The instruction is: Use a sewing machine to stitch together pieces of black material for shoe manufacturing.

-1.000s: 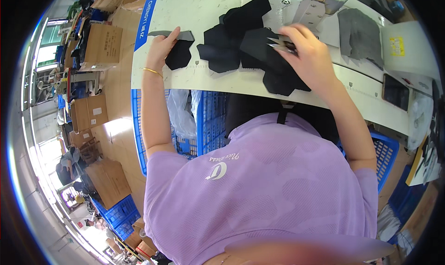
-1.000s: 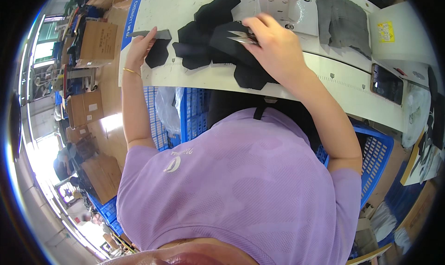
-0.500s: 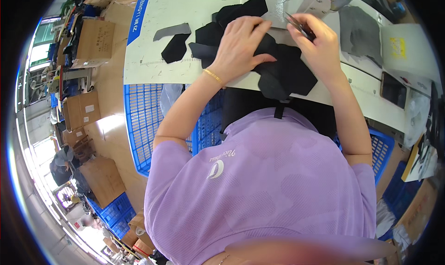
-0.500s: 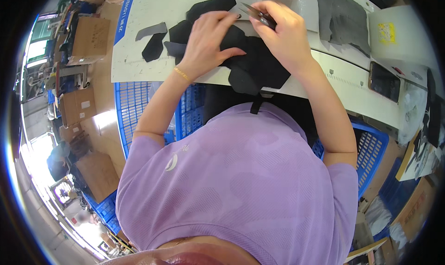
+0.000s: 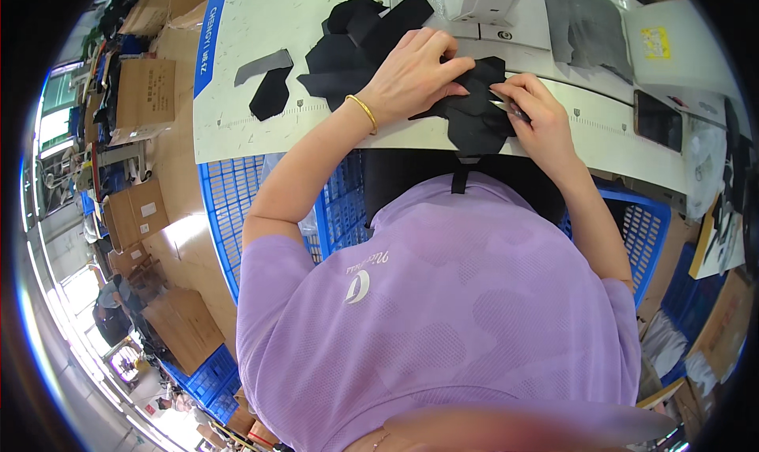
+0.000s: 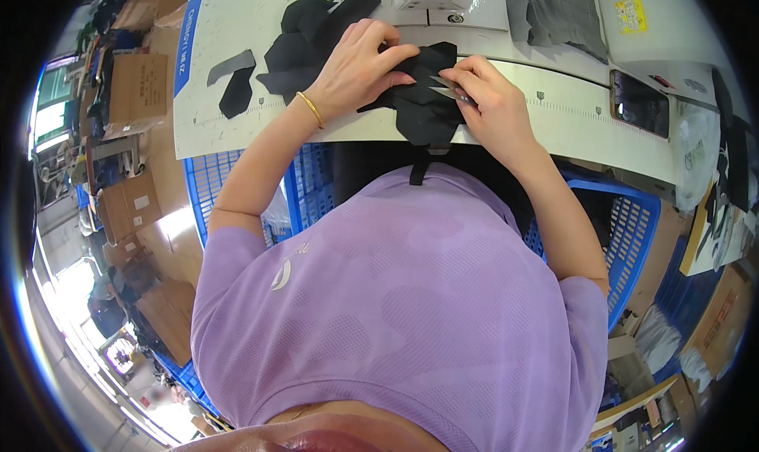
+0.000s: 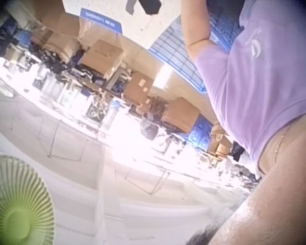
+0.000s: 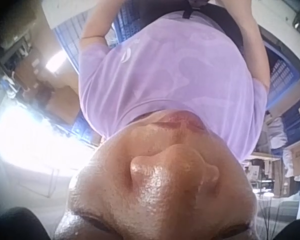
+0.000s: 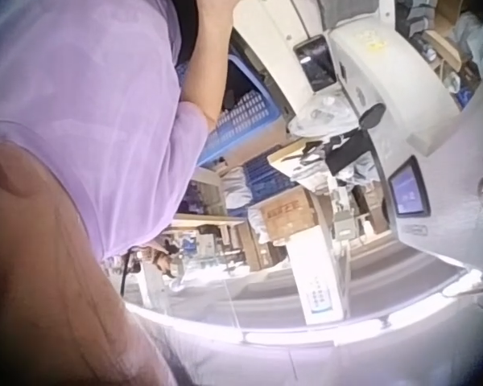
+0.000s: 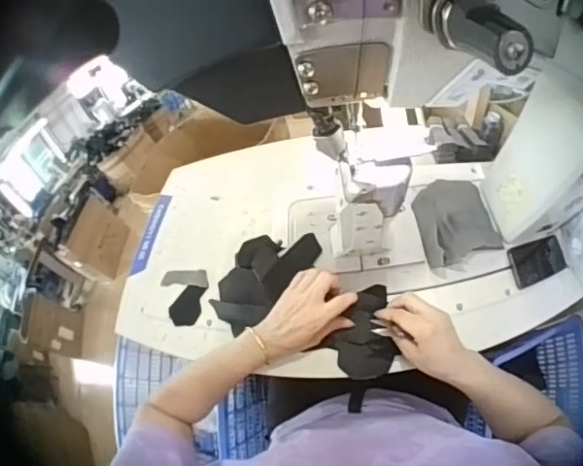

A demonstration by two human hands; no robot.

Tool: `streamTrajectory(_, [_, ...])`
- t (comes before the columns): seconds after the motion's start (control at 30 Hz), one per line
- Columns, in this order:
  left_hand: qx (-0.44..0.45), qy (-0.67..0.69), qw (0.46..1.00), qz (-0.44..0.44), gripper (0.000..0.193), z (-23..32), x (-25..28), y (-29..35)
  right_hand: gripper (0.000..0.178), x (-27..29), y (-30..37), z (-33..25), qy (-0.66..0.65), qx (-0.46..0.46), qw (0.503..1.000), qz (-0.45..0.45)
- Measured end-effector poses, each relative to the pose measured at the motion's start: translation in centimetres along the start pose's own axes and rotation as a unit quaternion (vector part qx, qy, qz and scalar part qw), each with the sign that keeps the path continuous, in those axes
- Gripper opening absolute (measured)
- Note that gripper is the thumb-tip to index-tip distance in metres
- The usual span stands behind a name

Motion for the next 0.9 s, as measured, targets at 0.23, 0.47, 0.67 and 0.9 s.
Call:
streamTrajectory(0.23, [-0.057,-0.027,0.996,0.063,0.032,0.7,0.6,0.1,0.026,0.0,-0.3,0.0,0.011,-0.008,1.0,0.003])
streamTrajectory(0.47, [0.095,0.111,0.947,0.284,0.019,-4.0,4.8,2.7,0.026,0.2,-0.7,0.5,0.018,-0.009,1.0,0.017])
streamTrajectory(0.67, [0.182,0.178,0.885,0.39,0.021,-6.8,8.2,2.5,0.025,0.5,-0.5,0.0,0.03,-0.003,0.999,0.034])
streamTrajectory(0.9, [0.218,0.33,0.827,0.399,0.014,-7.9,5.6,0.3,0.02,3.5,-2.1,-3.9,-0.039,0.042,0.988,0.146])
Point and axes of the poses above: each hand's wrist, its own y-axis away from the middle knuckle, its own x-axis out of the back of the hand, z = x × y, the point moved 9 cm from there along -y, towards the middle knuckle, and after that the axes turned 13 degrees about -x, right-handed, at the moved point
